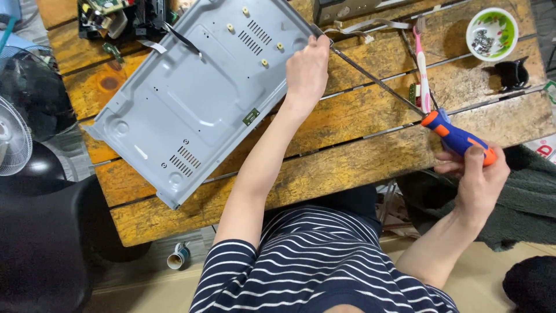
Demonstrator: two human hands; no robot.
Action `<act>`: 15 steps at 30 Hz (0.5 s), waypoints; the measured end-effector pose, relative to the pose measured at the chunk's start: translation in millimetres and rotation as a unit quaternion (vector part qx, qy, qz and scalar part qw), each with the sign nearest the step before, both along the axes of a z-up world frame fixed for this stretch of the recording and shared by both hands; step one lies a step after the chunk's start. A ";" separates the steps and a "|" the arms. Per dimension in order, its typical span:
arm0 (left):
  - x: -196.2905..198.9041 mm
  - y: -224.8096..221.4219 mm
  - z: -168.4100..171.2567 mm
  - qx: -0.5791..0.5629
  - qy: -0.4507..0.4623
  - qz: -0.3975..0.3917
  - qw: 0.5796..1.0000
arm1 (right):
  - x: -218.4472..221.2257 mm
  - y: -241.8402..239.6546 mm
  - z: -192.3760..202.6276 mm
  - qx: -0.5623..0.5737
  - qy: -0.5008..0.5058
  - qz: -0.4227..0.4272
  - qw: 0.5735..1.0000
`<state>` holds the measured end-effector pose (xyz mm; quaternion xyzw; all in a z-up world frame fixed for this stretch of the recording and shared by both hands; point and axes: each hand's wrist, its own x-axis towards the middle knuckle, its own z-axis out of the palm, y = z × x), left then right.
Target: Removing screws and a metal panel from an electronic device using a screwdriver.
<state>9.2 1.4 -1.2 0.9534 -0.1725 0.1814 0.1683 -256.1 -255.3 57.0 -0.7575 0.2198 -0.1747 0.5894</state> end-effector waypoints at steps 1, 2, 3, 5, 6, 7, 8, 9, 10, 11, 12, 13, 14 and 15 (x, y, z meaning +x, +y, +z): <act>0.3 -0.5 -0.7 0.001 0.000 0.000 1.000 | 0.4 1.3 1.6 0.001 0.000 0.000 1.000; 0.5 -1.0 -1.1 0.003 0.002 0.002 1.000 | 0.8 2.6 3.7 -0.028 -0.002 0.005 1.000; 1.3 -1.0 -1.2 0.006 0.003 0.005 1.000 | 2.2 3.9 5.5 -0.055 -0.004 0.011 0.998; 1.3 0.3 -0.5 0.001 0.018 0.001 1.000 | -0.2 7.8 10.3 -0.024 -0.023 0.028 0.999; 2.0 0.4 0.7 -0.005 0.035 -0.004 0.999 | -0.8 9.6 13.5 0.007 -0.042 0.044 0.998; 2.4 0.7 4.2 -0.007 0.028 -0.003 1.000 | 1.1 2.7 2.6 0.005 -0.049 0.046 0.998; 2.6 1.1 7.5 -0.005 0.034 -0.007 0.999 | 3.4 -4.3 -8.4 0.021 -0.051 0.014 0.998; -2.9 2.1 8.0 -0.001 0.047 -0.012 0.999 | 0.0 -10.1 -19.5 0.039 -0.047 -0.020 0.998; -0.7 2.4 8.8 -0.002 0.046 -0.012 0.999 | 4.2 -9.5 -20.2 0.038 -0.048 -0.019 0.998; -1.1 2.8 8.2 -0.005 0.042 -0.014 0.999 | 6.3 -9.0 -21.2 0.019 -0.027 -0.037 0.999; -1.4 3.2 7.4 -0.007 0.038 -0.016 0.999 | 8.5 -8.5 -22.4 0.001 -0.006 -0.055 0.998; -1.2 3.8 8.7 -0.005 0.037 -0.016 0.999 | 10.7 -6.1 -17.9 0.003 -0.006 -0.055 0.998; -0.7 4.3 9.8 -0.016 0.045 -0.019 0.999 | 13.0 -3.9 -13.5 -0.020 -0.019 -0.033 0.999; -3.9 4.0 9.0 -0.027 0.058 -0.022 0.998 | 12.1 -2.2 -8.6 -0.043 -0.028 -0.011 0.999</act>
